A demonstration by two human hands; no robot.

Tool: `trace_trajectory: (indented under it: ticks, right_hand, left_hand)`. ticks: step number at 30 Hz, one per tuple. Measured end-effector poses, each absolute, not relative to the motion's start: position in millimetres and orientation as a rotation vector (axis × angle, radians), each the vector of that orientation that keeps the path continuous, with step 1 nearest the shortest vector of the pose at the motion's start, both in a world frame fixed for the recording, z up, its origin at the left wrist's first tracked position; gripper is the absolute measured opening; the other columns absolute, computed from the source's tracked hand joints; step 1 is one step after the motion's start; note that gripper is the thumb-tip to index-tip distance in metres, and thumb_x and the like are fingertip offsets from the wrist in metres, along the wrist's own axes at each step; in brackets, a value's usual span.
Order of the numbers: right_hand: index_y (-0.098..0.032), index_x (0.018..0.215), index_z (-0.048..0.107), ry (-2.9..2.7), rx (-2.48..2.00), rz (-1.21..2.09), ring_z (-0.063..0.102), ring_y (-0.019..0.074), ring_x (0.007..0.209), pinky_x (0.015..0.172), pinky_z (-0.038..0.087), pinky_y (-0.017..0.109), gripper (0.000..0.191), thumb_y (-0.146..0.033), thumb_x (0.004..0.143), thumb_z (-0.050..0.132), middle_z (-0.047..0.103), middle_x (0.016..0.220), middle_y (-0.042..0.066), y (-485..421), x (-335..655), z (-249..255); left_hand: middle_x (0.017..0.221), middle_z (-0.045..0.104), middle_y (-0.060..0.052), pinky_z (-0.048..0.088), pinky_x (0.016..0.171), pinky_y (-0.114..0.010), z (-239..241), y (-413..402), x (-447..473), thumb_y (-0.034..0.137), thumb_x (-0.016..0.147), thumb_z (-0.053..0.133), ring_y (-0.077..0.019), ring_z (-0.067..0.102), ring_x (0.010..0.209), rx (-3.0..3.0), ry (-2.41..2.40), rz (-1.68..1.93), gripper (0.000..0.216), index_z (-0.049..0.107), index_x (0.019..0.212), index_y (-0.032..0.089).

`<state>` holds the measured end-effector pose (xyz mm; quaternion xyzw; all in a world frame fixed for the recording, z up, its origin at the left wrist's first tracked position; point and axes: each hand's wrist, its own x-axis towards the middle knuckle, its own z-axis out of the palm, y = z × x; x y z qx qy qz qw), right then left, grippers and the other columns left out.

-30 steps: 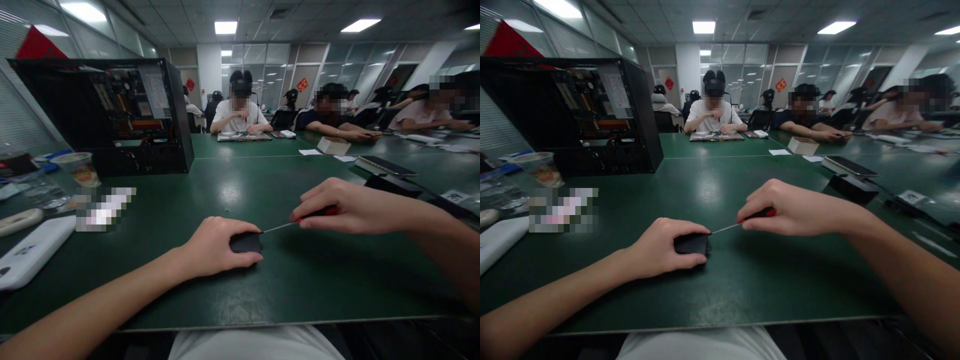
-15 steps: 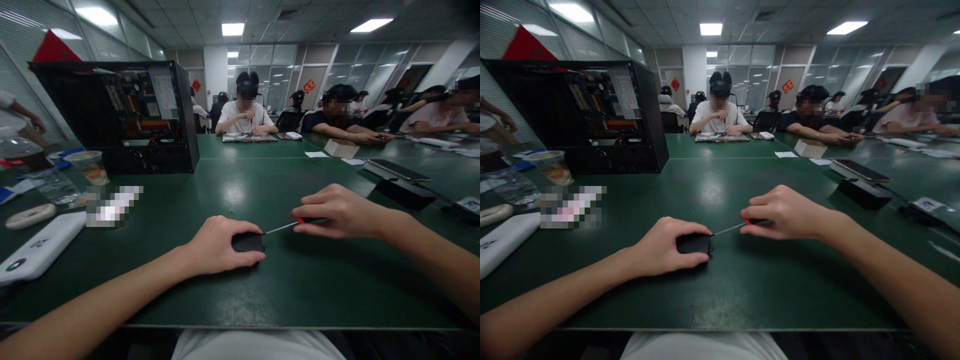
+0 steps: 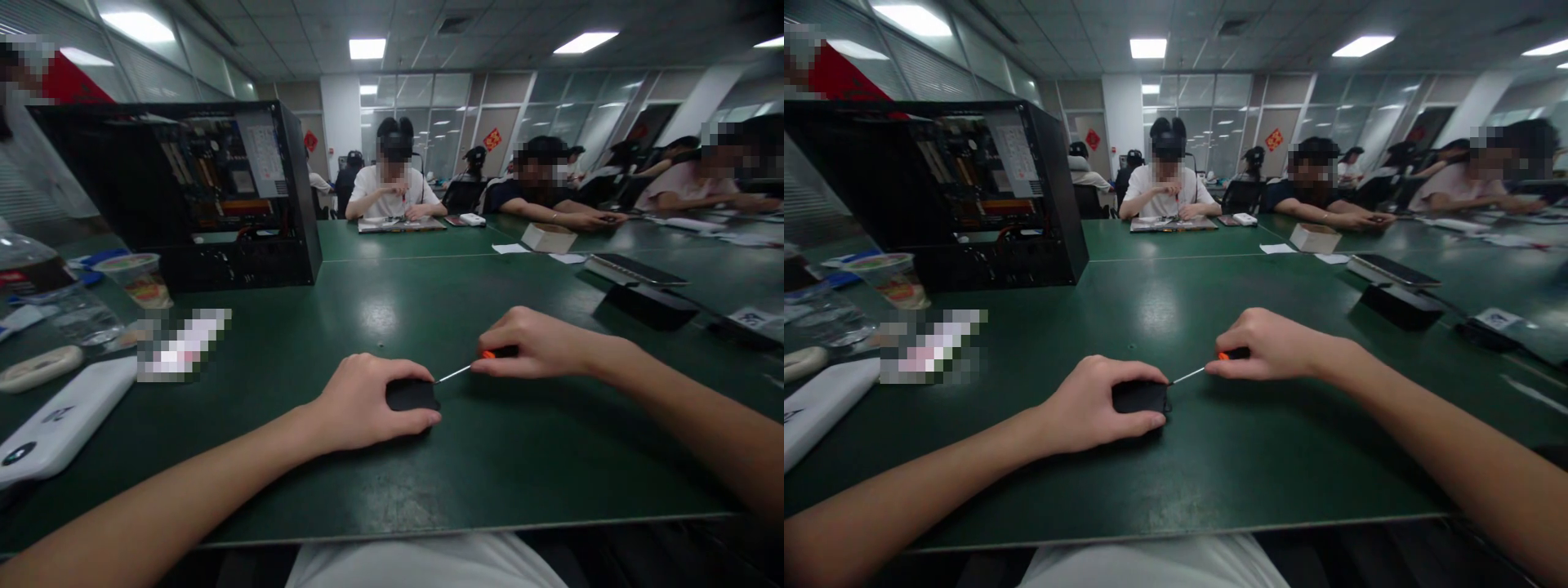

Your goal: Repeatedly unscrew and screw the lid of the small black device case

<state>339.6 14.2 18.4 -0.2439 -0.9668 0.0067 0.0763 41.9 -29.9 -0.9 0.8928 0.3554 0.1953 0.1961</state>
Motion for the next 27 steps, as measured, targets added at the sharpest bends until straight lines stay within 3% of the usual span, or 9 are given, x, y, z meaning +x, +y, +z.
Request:
trace_trajectory:
  ticks: [4, 6, 9, 15, 27]
  right_hand:
    - [-0.018, 0.067, 0.060, -2.683, -0.494, -0.732, 0.042, 0.0092, 0.049, 0.052, 0.027, 0.027, 0.046, -0.044, 0.103, 0.052, 0.053, 0.056, -0.002, 9.2, 339.4, 18.4]
    - [-0.019, 0.067, 0.059, -2.622, -0.437, -0.924, 0.040, 0.0103, 0.050, 0.052, 0.026, 0.028, 0.045, -0.047, 0.102, 0.053, 0.050, 0.056, -0.002, 4.2, 337.9, 23.1]
    - [-0.020, 0.067, 0.059, -2.638, -0.512, -0.957, 0.041, 0.0111, 0.051, 0.053, 0.026, 0.029, 0.047, -0.051, 0.102, 0.051, 0.051, 0.057, -0.002, 0.9, 334.1, 27.4]
    - [-0.017, 0.065, 0.060, -2.842, -0.673, -0.555, 0.044, 0.0086, 0.046, 0.050, 0.025, 0.026, 0.055, -0.051, 0.105, 0.044, 0.056, 0.055, 0.000, 8.2, 329.4, 16.3]
    - [-0.019, 0.063, 0.056, -2.563, -0.586, -1.172, 0.042, 0.0114, 0.048, 0.055, 0.027, 0.030, 0.054, -0.054, 0.103, 0.046, 0.053, 0.054, -0.001, -23.9, 326.0, 25.5]
  left_hand:
    - [0.108, 0.081, -0.001, 0.053, 0.075, -0.029, -2.5, -29.0, 39.4, 0.052, 0.087, 0.072, -0.0247, 0.077, 0.095, 2.540, 0.959, 0.536, 0.042, 0.075, 0.120, 0.026]
    - [0.109, 0.081, -0.001, 0.052, 0.074, -0.028, -2.5, -28.7, 38.3, 0.053, 0.087, 0.072, -0.0246, 0.077, 0.094, 2.554, 0.937, 0.522, 0.043, 0.074, 0.120, 0.027]
    - [0.107, 0.081, -0.001, 0.051, 0.071, -0.028, -2.5, -28.3, 37.4, 0.055, 0.086, 0.073, -0.0243, 0.077, 0.092, 2.556, 0.930, 0.520, 0.043, 0.075, 0.119, 0.027]
    - [0.104, 0.082, -0.001, 0.050, 0.070, -0.028, -3.9, -28.1, 37.6, 0.056, 0.087, 0.072, -0.0241, 0.077, 0.089, 2.585, 0.950, 0.505, 0.042, 0.075, 0.118, 0.028]
    - [0.108, 0.081, -0.001, 0.052, 0.078, -0.030, -5.0, -28.0, 40.3, 0.051, 0.086, 0.073, -0.0249, 0.077, 0.095, 2.564, 0.994, 0.516, 0.042, 0.074, 0.119, 0.026]
